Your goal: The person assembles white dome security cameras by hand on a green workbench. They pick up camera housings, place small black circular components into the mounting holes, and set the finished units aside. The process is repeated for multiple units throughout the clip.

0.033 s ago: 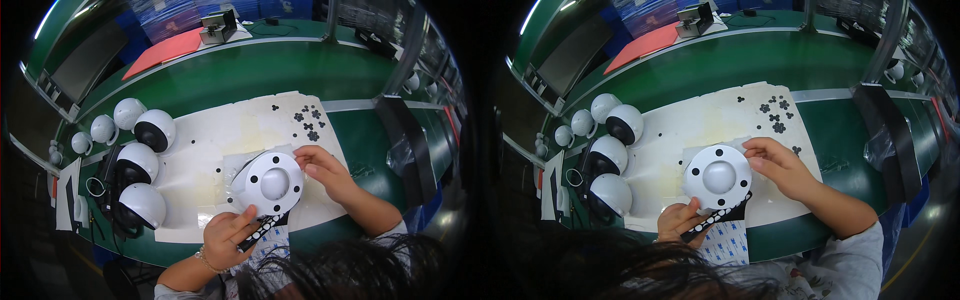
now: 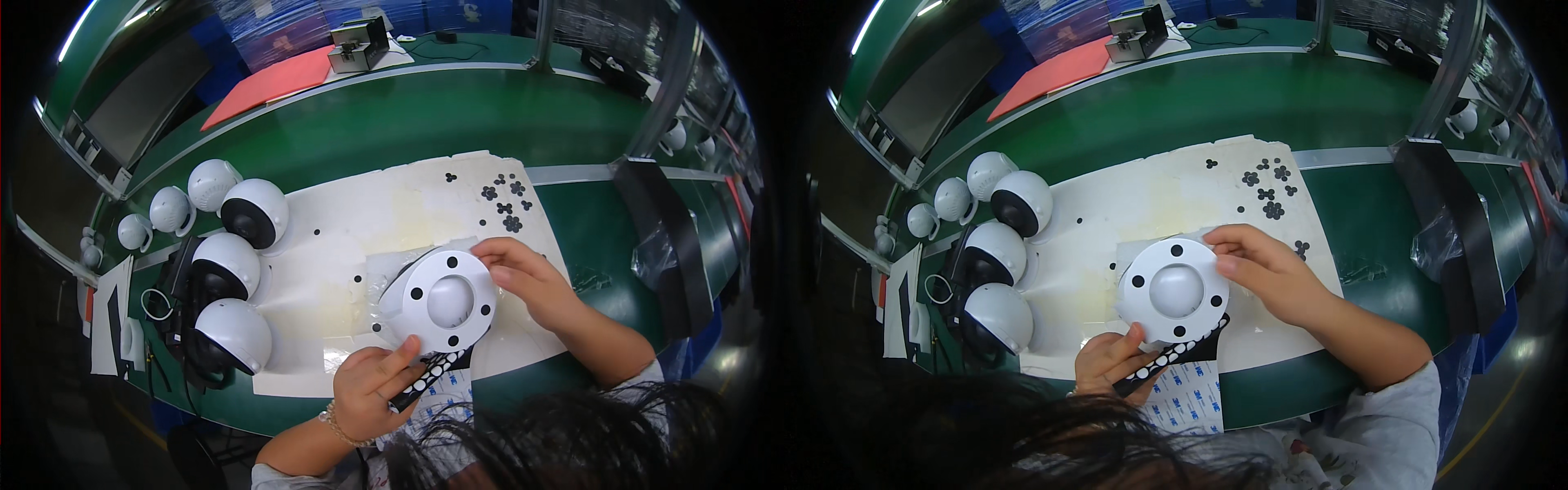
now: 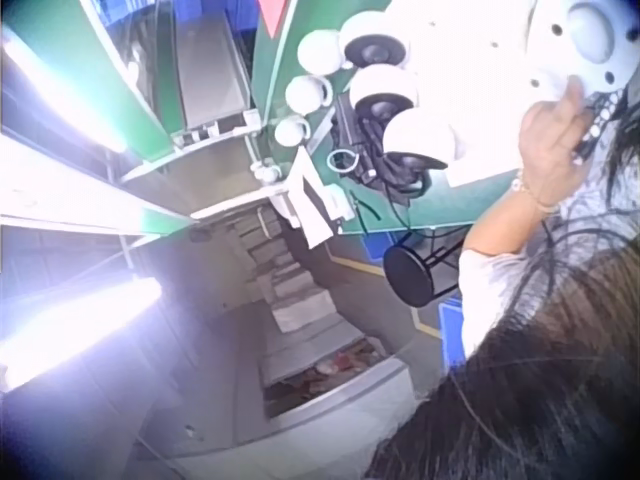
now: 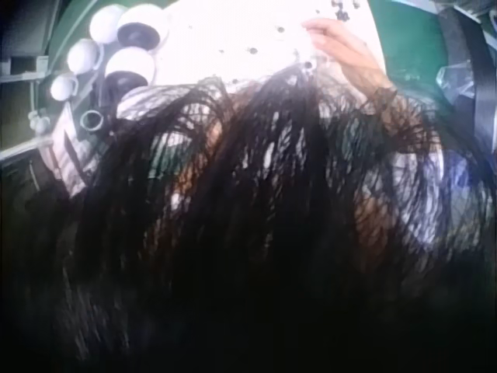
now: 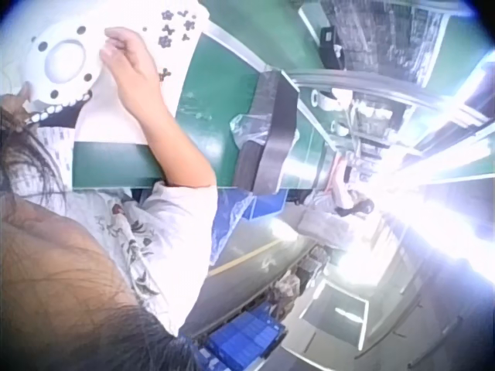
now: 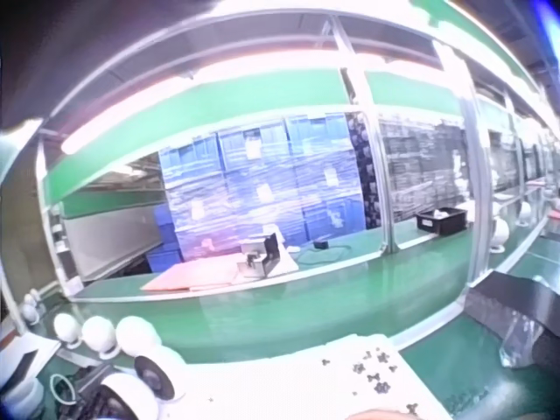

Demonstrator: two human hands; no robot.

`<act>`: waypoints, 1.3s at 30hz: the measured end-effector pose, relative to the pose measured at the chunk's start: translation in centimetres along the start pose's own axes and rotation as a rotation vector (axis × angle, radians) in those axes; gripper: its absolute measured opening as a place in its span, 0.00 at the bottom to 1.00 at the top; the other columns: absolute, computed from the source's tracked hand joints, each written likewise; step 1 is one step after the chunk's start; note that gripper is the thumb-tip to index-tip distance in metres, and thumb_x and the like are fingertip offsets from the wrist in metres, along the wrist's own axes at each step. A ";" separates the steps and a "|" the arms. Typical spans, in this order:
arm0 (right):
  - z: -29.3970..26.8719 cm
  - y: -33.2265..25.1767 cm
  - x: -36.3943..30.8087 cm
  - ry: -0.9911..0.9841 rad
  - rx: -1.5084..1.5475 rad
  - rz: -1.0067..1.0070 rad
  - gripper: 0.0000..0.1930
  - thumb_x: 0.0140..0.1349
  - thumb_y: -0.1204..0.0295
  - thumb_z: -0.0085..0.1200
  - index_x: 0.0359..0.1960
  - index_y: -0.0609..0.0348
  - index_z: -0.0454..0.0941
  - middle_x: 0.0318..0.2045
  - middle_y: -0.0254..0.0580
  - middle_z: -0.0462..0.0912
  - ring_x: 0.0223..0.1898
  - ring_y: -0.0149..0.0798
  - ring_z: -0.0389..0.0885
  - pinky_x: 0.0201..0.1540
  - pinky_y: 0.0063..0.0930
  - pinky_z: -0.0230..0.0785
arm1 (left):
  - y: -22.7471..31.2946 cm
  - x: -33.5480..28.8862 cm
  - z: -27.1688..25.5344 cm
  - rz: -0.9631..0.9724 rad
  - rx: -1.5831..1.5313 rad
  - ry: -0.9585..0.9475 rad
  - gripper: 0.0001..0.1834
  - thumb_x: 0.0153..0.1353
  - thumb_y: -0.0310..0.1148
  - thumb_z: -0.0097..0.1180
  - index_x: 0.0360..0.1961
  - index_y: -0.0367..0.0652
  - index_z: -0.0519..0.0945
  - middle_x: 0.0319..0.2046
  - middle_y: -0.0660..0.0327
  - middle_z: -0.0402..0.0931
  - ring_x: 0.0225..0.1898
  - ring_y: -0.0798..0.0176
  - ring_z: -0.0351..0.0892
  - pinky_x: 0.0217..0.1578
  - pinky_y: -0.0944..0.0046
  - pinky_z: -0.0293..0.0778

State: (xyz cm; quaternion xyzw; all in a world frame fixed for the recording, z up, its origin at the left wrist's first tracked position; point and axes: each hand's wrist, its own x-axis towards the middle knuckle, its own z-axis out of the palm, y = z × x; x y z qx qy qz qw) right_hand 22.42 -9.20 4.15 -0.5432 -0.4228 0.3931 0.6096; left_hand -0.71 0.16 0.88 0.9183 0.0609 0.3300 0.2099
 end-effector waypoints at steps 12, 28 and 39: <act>1.7 -1.2 3.6 -0.124 -0.013 0.235 0.08 0.55 0.72 0.47 0.32 0.62 0.75 0.29 0.35 0.76 0.33 0.26 0.71 0.37 0.19 0.63 | 0.1 -0.2 -0.1 0.015 -0.011 -0.008 0.20 0.28 0.30 0.63 0.30 0.40 0.80 0.51 0.58 0.71 0.26 0.59 0.74 0.33 0.65 0.71; -3.3 -2.5 7.1 -0.026 -0.094 0.059 0.10 0.59 0.67 0.50 0.36 0.62 0.76 0.28 0.32 0.77 0.29 0.24 0.72 0.34 0.19 0.65 | -0.3 -0.1 -0.6 0.104 -0.152 -0.040 0.22 0.39 0.27 0.58 0.41 0.39 0.75 0.51 0.56 0.69 0.30 0.57 0.74 0.29 0.62 0.70; -11.2 9.2 22.6 0.399 -1.939 -0.151 0.08 0.50 0.73 0.48 0.30 0.57 0.78 0.31 0.45 0.79 0.34 0.45 0.78 0.36 0.34 0.69 | -2.2 -1.7 -0.1 0.164 -0.340 -0.223 0.23 0.47 0.34 0.48 0.46 0.38 0.72 0.52 0.55 0.67 0.38 0.57 0.73 0.38 0.63 0.70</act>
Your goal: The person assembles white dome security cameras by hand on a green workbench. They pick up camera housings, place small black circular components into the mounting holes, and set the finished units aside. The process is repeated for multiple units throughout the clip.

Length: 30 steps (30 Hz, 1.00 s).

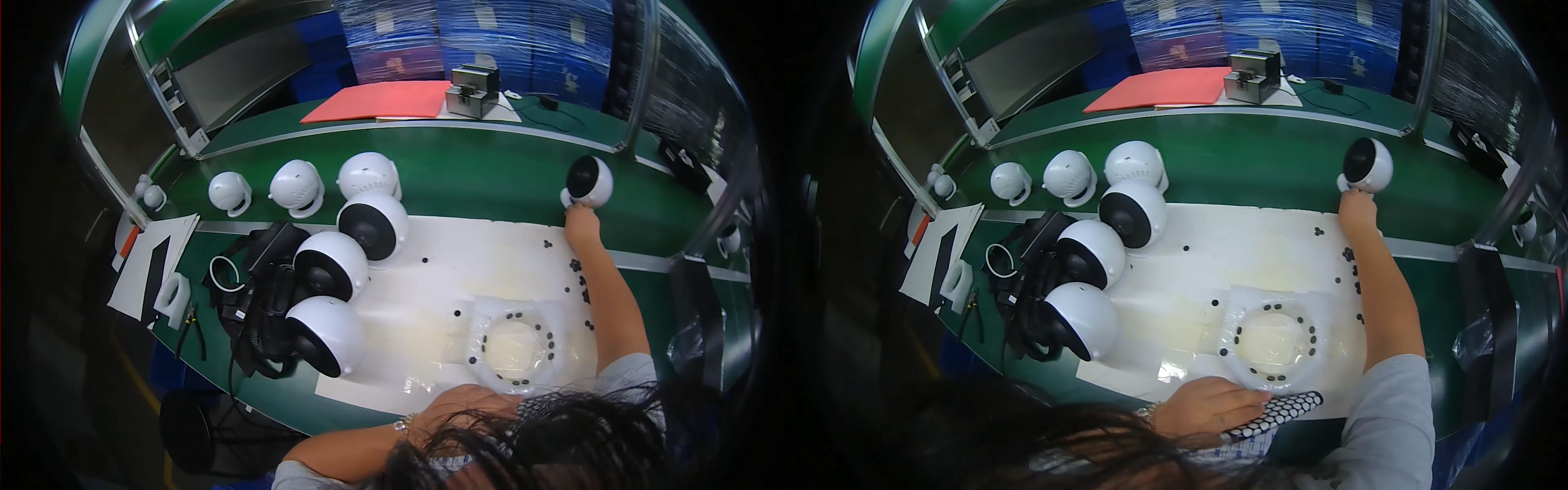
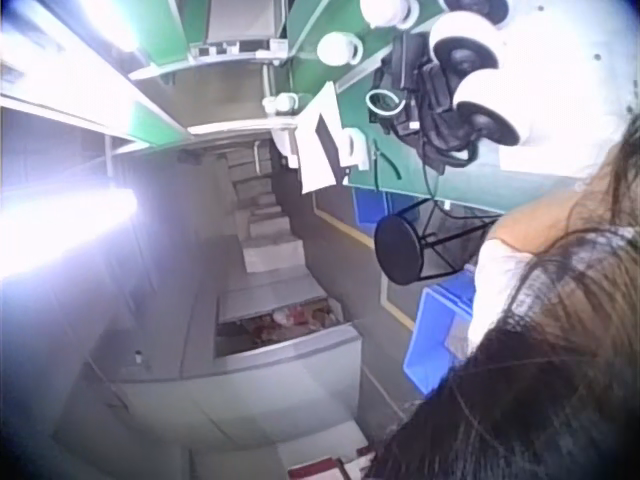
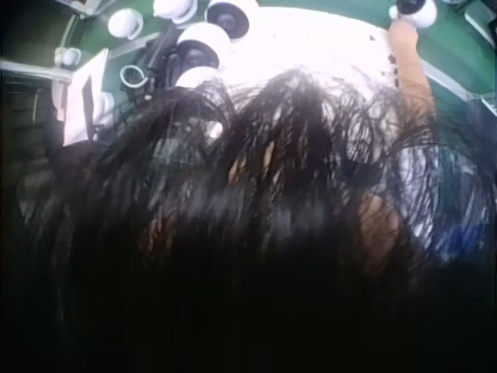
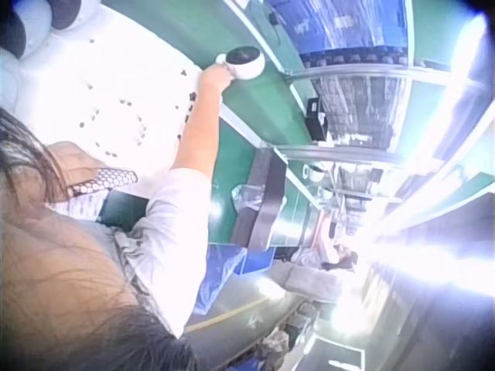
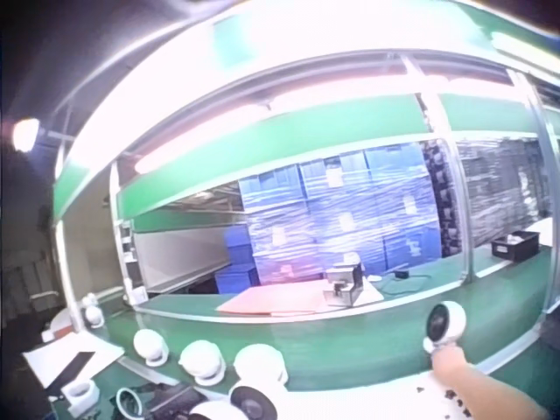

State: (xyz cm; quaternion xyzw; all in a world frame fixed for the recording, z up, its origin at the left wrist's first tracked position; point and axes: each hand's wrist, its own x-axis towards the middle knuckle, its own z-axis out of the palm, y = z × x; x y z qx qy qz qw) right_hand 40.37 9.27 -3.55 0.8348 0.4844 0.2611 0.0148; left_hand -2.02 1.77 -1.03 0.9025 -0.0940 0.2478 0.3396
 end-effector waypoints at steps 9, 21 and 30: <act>-9.1 -23.8 4.1 -0.264 0.946 -0.826 0.16 0.58 0.72 0.43 0.48 0.58 0.72 0.48 0.44 0.74 0.51 0.45 0.70 0.54 0.32 0.60 | 2.3 1.0 -2.0 -0.068 0.113 0.028 0.23 0.44 0.30 0.51 0.45 0.37 0.71 0.48 0.56 0.69 0.42 0.61 0.72 0.41 0.64 0.70; -7.7 -19.5 6.8 0.247 0.730 -0.346 0.13 0.50 0.63 0.55 0.35 0.56 0.77 0.33 0.43 0.78 0.37 0.44 0.76 0.40 0.35 0.67 | 1.6 1.5 -2.7 -0.065 0.053 -0.139 0.26 0.43 0.26 0.49 0.49 0.43 0.69 0.44 0.62 0.69 0.44 0.62 0.69 0.43 0.65 0.69; -20.2 -5.3 -9.9 -0.329 2.156 0.353 0.11 0.60 0.65 0.45 0.36 0.61 0.70 0.24 0.38 0.75 0.25 0.30 0.75 0.29 0.22 0.69 | 1.4 0.9 -2.9 -0.125 -0.086 -0.093 0.33 0.33 0.25 0.58 0.49 0.44 0.71 0.36 0.61 0.73 0.39 0.59 0.73 0.38 0.64 0.71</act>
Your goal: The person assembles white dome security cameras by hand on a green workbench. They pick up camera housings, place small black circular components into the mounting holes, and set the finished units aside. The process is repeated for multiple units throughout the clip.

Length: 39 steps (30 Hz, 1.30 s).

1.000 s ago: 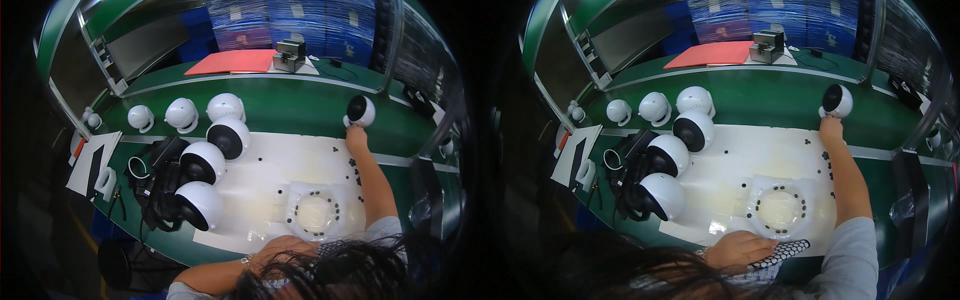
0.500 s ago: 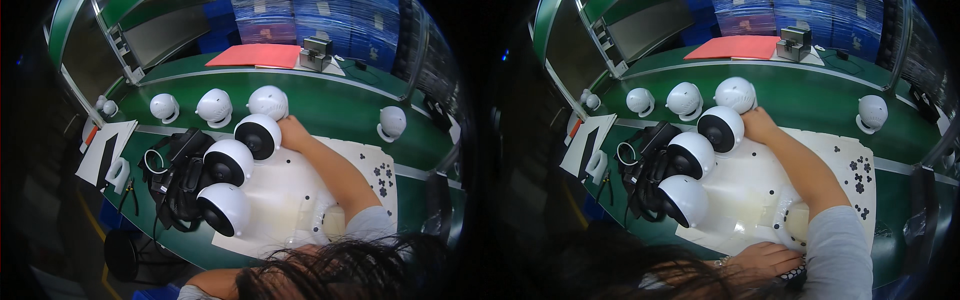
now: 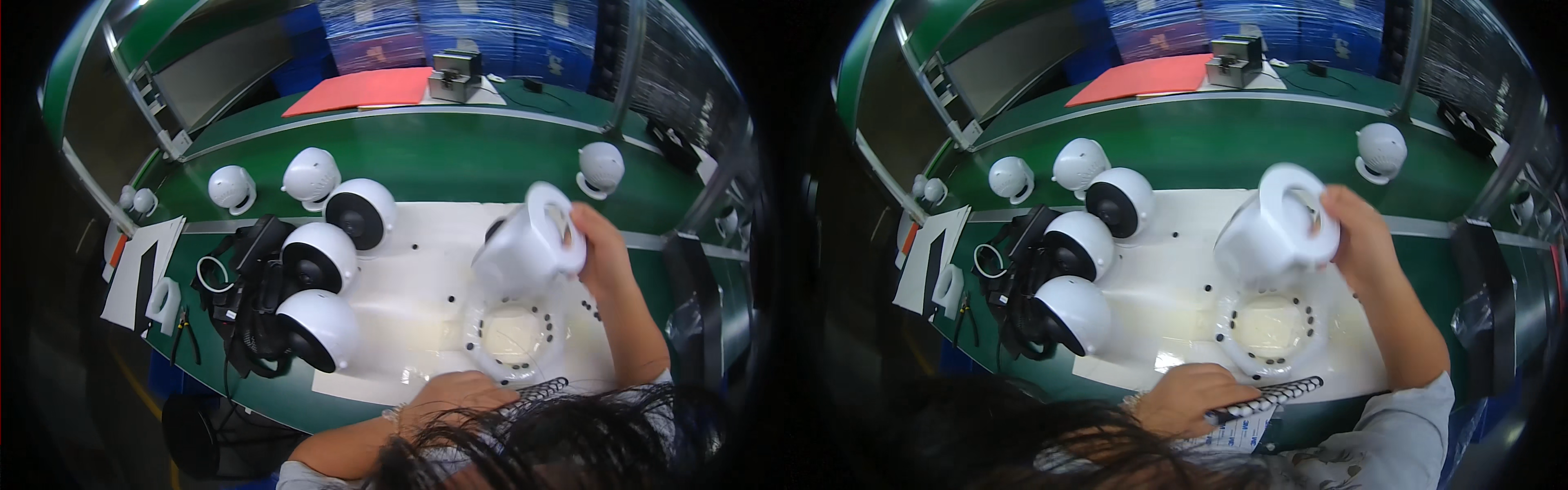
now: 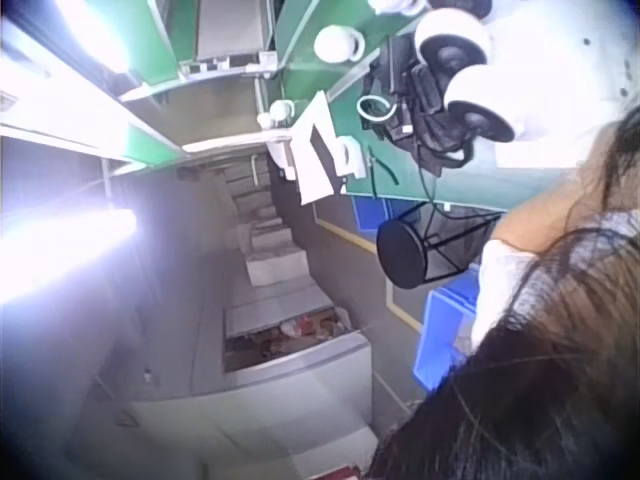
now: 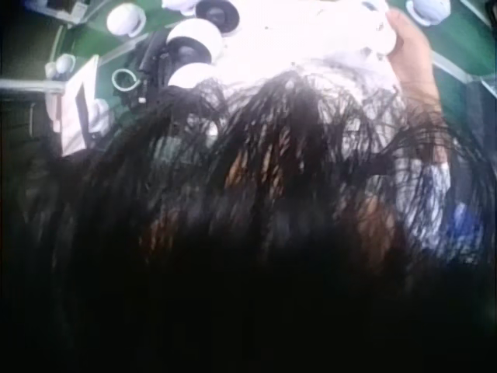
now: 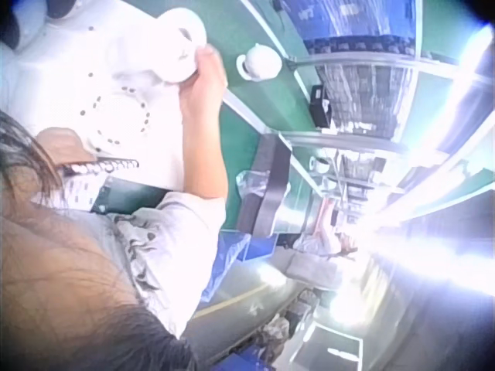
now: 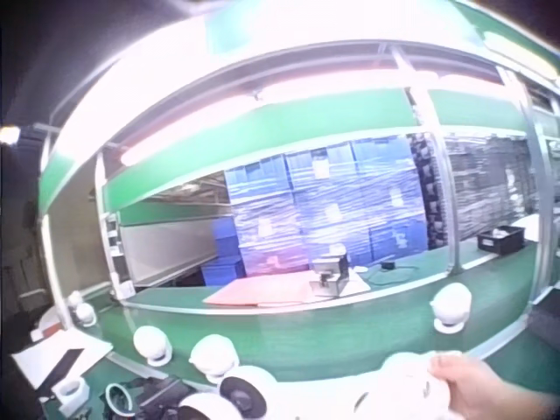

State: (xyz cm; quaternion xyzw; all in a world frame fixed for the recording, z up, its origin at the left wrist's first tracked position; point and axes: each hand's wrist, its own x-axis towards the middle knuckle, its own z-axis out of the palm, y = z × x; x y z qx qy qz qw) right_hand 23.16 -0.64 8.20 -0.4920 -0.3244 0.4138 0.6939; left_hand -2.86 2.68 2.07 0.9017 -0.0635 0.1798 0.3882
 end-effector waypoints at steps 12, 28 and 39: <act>-4.3 3.1 -10.4 -0.031 -0.692 -0.325 0.19 0.53 0.67 0.57 0.42 0.58 0.63 0.38 0.45 0.74 0.42 0.38 0.75 0.40 0.30 0.68 | 2.7 1.3 1.0 -0.623 -0.479 0.546 0.09 0.47 0.25 0.63 0.29 0.32 0.78 0.23 0.61 0.77 0.23 0.75 0.72 0.24 0.75 0.68; -2.4 1.1 -11.0 -0.435 -0.902 -0.656 0.10 0.46 0.72 0.60 0.32 0.52 0.77 0.33 0.37 0.79 0.35 0.38 0.77 0.37 0.30 0.66 | 1.6 1.2 1.3 -0.355 -0.314 0.530 0.06 0.47 0.24 0.61 0.22 0.32 0.77 0.21 0.53 0.76 0.23 0.59 0.75 0.26 0.65 0.69; -0.9 0.5 -10.7 -0.442 -1.131 -1.026 0.16 0.41 0.72 0.61 0.36 0.50 0.77 0.34 0.30 0.76 0.40 0.33 0.73 0.36 0.28 0.61 | 1.4 1.5 1.6 -0.168 -0.075 0.543 0.06 0.43 0.21 0.61 0.23 0.33 0.77 0.19 0.54 0.75 0.22 0.56 0.75 0.24 0.64 0.69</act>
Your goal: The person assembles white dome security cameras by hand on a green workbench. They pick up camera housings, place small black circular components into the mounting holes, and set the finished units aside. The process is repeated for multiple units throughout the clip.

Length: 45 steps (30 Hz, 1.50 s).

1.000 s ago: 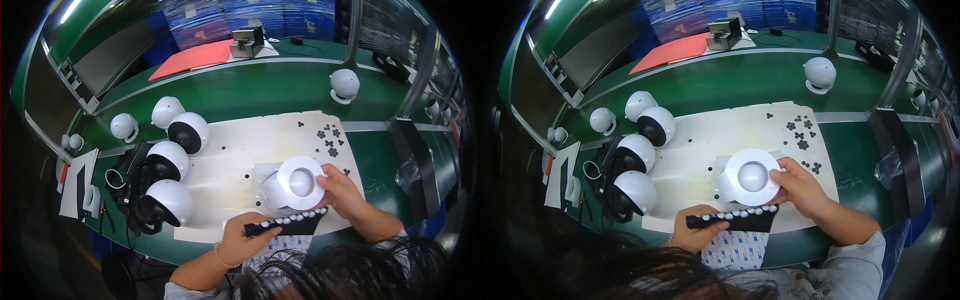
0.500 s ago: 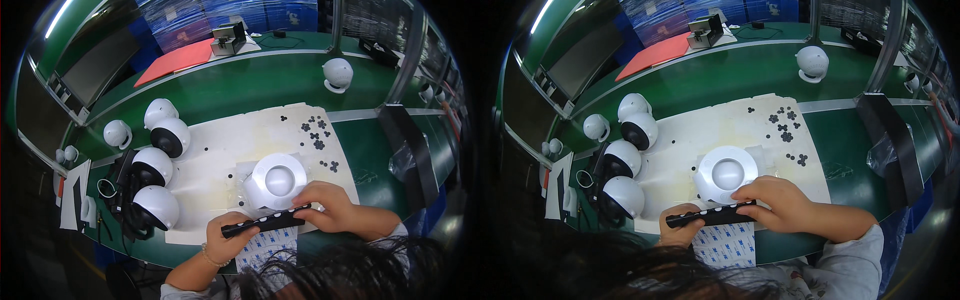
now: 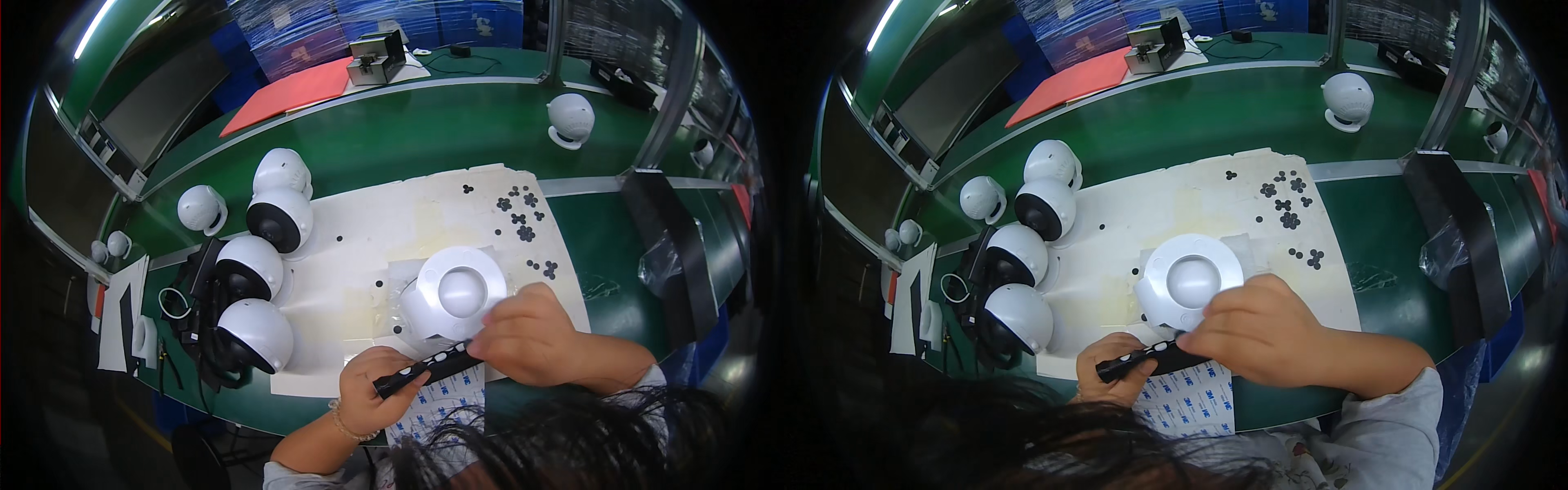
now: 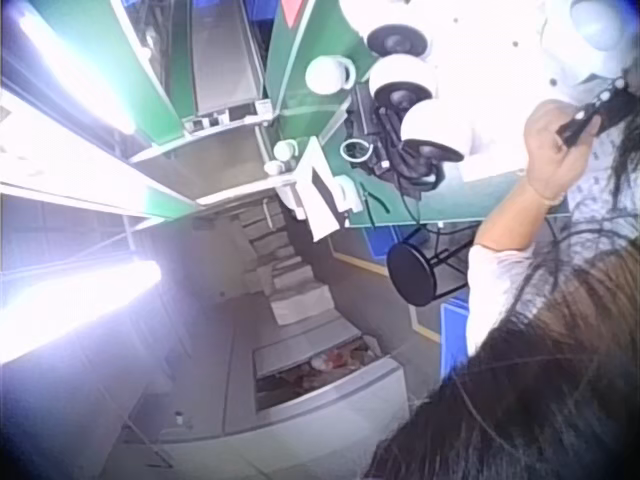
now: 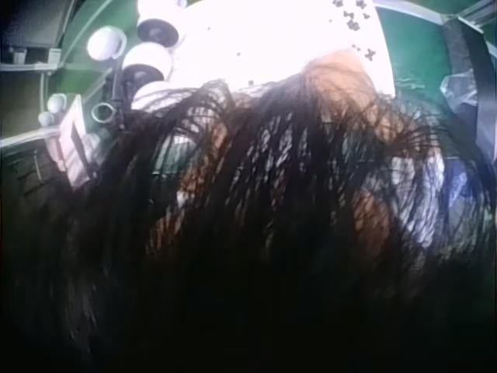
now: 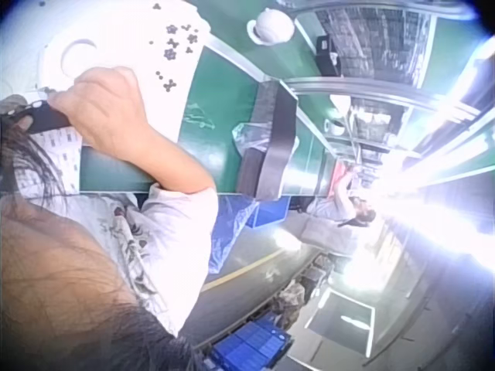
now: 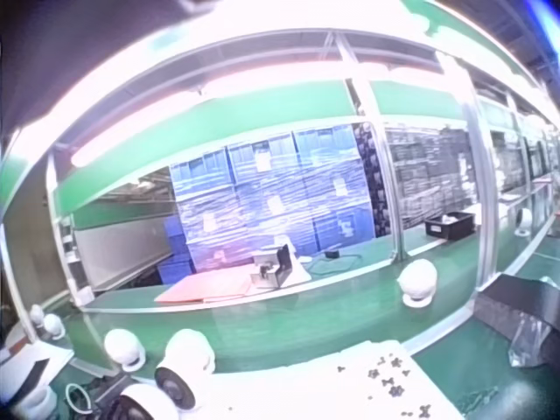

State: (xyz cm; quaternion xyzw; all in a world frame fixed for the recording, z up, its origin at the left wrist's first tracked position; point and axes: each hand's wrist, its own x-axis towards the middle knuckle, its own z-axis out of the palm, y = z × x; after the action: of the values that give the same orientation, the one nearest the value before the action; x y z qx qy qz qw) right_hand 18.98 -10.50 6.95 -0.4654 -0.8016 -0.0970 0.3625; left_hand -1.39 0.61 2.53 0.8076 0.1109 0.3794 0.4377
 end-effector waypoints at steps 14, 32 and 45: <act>2.1 -1.3 0.2 0.126 0.296 -0.140 0.18 0.46 0.72 0.61 0.41 0.49 0.73 0.38 0.40 0.74 0.30 0.39 0.75 0.28 0.26 0.66 | 0.2 -0.7 0.2 -0.081 0.037 -0.051 0.08 0.42 0.21 0.61 0.26 0.36 0.77 0.19 0.56 0.75 0.20 0.57 0.74 0.22 0.64 0.69; 1.2 4.1 2.0 0.191 0.790 0.581 0.33 0.54 0.87 0.43 0.61 0.59 0.47 0.49 0.50 0.62 0.34 0.27 0.72 0.39 0.20 0.66 | -1.0 -0.6 -0.6 0.287 0.395 -0.282 0.25 0.31 0.31 0.58 0.38 0.42 0.79 0.54 0.55 0.67 0.22 0.64 0.72 0.25 0.67 0.68; 0.6 3.0 2.7 0.167 0.095 0.193 0.28 0.48 0.85 0.50 0.54 0.59 0.60 0.32 0.40 0.75 0.35 0.44 0.72 0.42 0.34 0.61 | -0.6 -0.3 -0.6 0.318 0.410 -0.288 0.18 0.40 0.28 0.53 0.37 0.40 0.78 0.51 0.55 0.71 0.22 0.67 0.72 0.25 0.70 0.68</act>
State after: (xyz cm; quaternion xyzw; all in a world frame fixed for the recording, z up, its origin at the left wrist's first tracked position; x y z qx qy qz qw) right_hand 20.31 -6.73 7.78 -0.5129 -0.7240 -0.0619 0.4571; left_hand -1.96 1.22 2.10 0.9320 -0.0058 0.2941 0.2117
